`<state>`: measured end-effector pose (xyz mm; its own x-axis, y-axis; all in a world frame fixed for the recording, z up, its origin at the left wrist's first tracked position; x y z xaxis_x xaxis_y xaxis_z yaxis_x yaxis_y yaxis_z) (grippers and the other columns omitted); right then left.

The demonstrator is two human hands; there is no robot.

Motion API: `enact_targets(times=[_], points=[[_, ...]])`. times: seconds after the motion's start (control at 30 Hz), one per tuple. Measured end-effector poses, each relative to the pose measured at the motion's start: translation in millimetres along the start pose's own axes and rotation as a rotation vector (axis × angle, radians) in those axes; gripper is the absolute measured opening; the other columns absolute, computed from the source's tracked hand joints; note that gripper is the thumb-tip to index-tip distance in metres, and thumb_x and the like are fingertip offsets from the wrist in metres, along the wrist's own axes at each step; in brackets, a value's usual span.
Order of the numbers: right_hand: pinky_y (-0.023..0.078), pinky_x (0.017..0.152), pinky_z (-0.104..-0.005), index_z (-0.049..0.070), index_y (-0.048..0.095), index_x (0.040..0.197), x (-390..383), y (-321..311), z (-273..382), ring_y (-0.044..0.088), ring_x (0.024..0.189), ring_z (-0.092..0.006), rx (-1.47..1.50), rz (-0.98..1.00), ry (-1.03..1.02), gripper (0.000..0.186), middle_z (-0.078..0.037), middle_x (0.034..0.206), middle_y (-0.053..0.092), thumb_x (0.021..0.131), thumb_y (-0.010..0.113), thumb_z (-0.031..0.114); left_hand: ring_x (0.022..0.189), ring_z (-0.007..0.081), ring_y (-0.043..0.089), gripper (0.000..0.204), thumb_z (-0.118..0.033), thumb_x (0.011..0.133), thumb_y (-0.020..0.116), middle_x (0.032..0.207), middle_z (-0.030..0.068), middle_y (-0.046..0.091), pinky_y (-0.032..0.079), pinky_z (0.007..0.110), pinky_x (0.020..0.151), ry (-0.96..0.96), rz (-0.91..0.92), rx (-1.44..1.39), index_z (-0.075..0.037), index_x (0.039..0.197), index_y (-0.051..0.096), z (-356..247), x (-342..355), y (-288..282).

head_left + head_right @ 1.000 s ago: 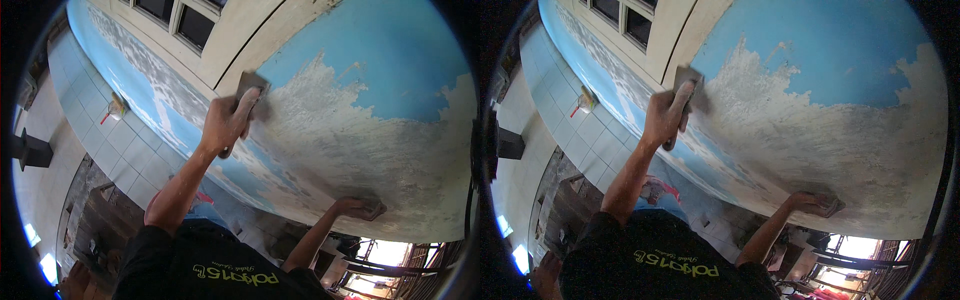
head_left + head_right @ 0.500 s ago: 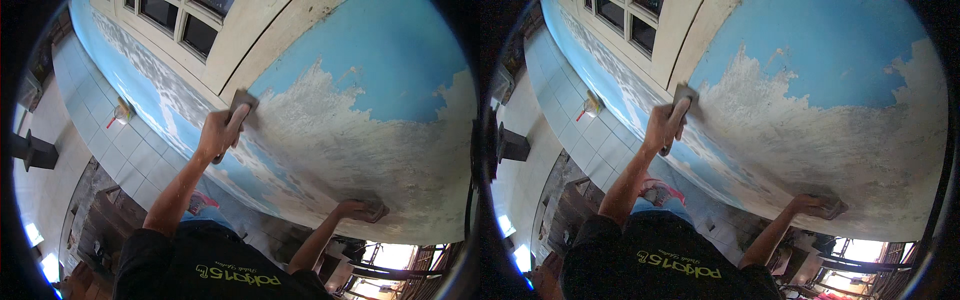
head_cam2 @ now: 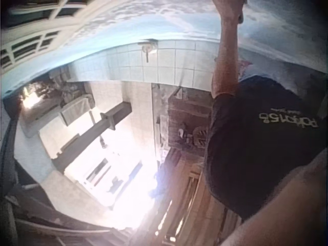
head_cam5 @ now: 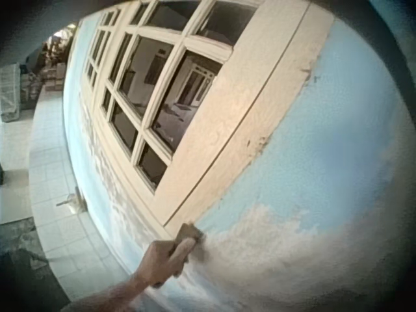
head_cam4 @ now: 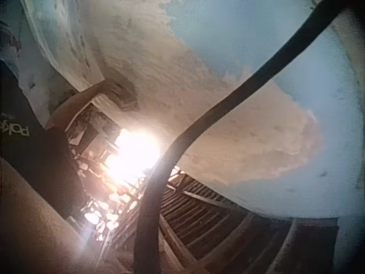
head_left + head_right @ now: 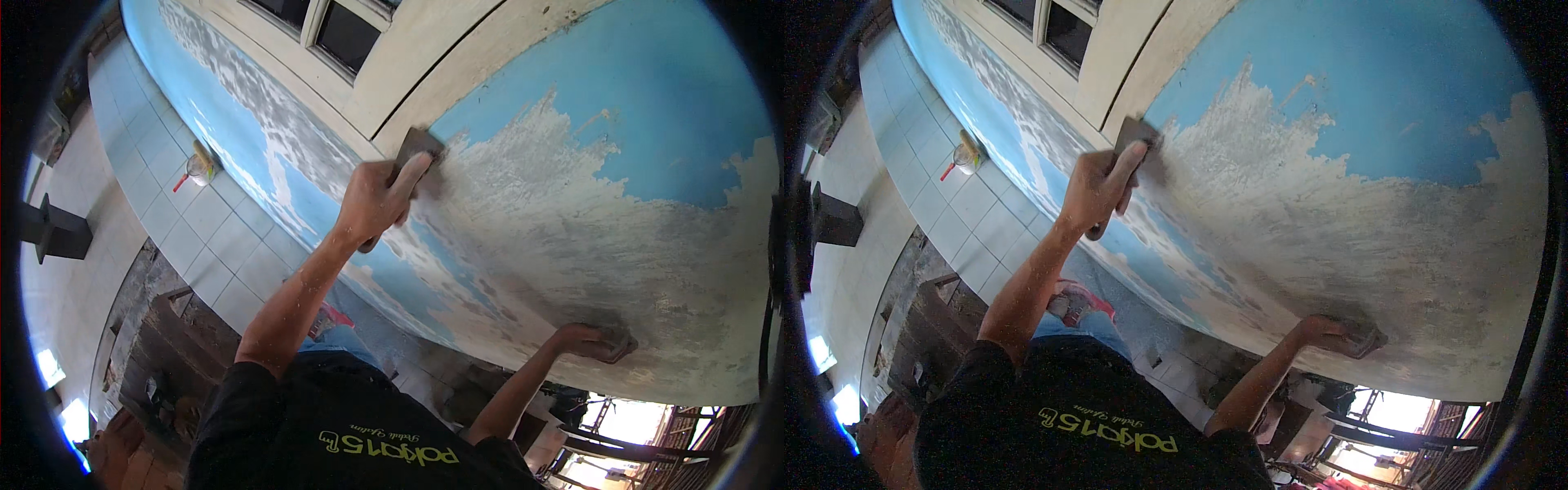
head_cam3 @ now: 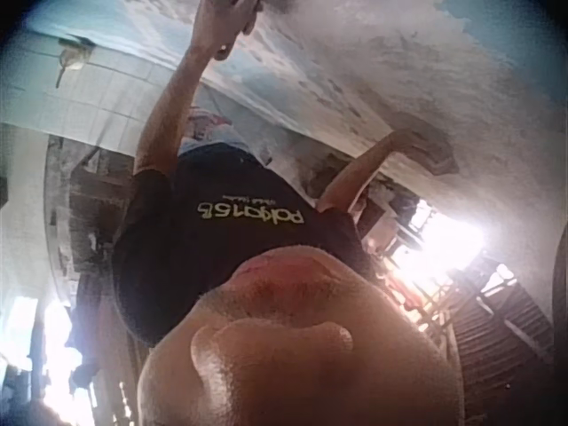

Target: The person scrapes old paint off a wall using a putty knife.

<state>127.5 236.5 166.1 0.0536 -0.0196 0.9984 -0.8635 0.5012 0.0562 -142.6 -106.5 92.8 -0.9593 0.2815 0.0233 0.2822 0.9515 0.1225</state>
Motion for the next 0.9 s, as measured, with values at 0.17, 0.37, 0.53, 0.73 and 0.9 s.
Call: enact_targets(times=[0.17, 0.37, 0.53, 0.73, 0.9], points=[[0.038, 0.097, -0.0537, -0.004, 0.028, 0.135, -1.9, 7.3, 4.5, 0.04, 0.122, -0.0398, 0.089, 0.018, 0.11, 0.062, -0.024, 0.131, 0.034, 0.101, 0.03, 0.047, 0.036, 0.01, 0.049, 0.06, -0.048, 0.093, 0.058, 0.043, 0.0033, 0.049, 0.039, 0.027, 0.036, -0.007, 0.008, -0.003, 0.0, 0.058, 0.058, 23.3, 0.2, -4.5], [0.035, 0.101, -0.0534, -0.006, 0.024, 0.138, 2.3, 2.6, 6.0, 0.036, 0.129, -0.0414, 0.067, -0.009, 0.071, 0.069, -0.026, 0.137, 0.03, 0.099, 0.031, 0.051, 0.035, 0.0089, 0.047, 0.059, -0.048, 0.094, 0.057, 0.042, 0.0027, 0.048, 0.035, 0.026, 0.035, -0.052, 0.011, 0.049, -0.001, 0.059, 0.057, -3.5, 2.8, -8.4], [0.032, 0.104, -0.0549, -0.006, 0.026, 0.137, -12.5, 5.0, -8.0, 0.033, 0.132, -0.0424, -0.01, 0.028, 0.083, 0.068, -0.028, 0.136, 0.032, 0.099, 0.033, 0.05, 0.034, 0.0102, 0.046, 0.059, -0.047, 0.094, 0.056, 0.041, 0.0028, 0.047, 0.035, 0.027, 0.035, -0.027, 0.086, 0.142, 0.0, 0.059, 0.057, 41.3, -1.7, -2.2], [0.032, 0.103, -0.058, -0.007, 0.035, 0.129, 6.3, -3.5, 7.5, 0.035, 0.129, -0.0447, -0.049, 0.037, -0.052, 0.061, -0.028, 0.131, 0.036, 0.099, 0.035, 0.046, 0.034, 0.0109, 0.046, 0.056, -0.041, 0.096, 0.054, 0.042, 0.0048, 0.048, 0.033, 0.027, 0.036, -0.04, -0.044, -0.034, 0.0, 0.058, 0.056, 6.9, 1.3, -0.5], [0.031, 0.105, -0.0574, -0.006, 0.034, 0.129, 6.5, 2.1, 7.0, 0.039, 0.125, -0.0424, -0.008, 0.013, -0.098, 0.058, -0.026, 0.13, 0.035, 0.099, 0.039, 0.043, 0.033, 0.0106, 0.044, 0.058, -0.04, 0.097, 0.054, 0.041, 0.0054, 0.047, 0.033, 0.027, 0.033, -0.032, -0.036, -0.014, 0.001, 0.056, 0.054, 57.0, -8.4, 1.0]])
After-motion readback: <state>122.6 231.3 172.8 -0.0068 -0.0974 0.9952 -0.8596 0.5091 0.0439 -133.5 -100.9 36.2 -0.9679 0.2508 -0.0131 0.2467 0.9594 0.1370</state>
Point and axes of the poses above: each hand's wrist, its own x-axis towards the middle knuckle, its own y-axis out of the palm, z = x × y, the point moved 4 cm from there along x, towards the middle knuckle
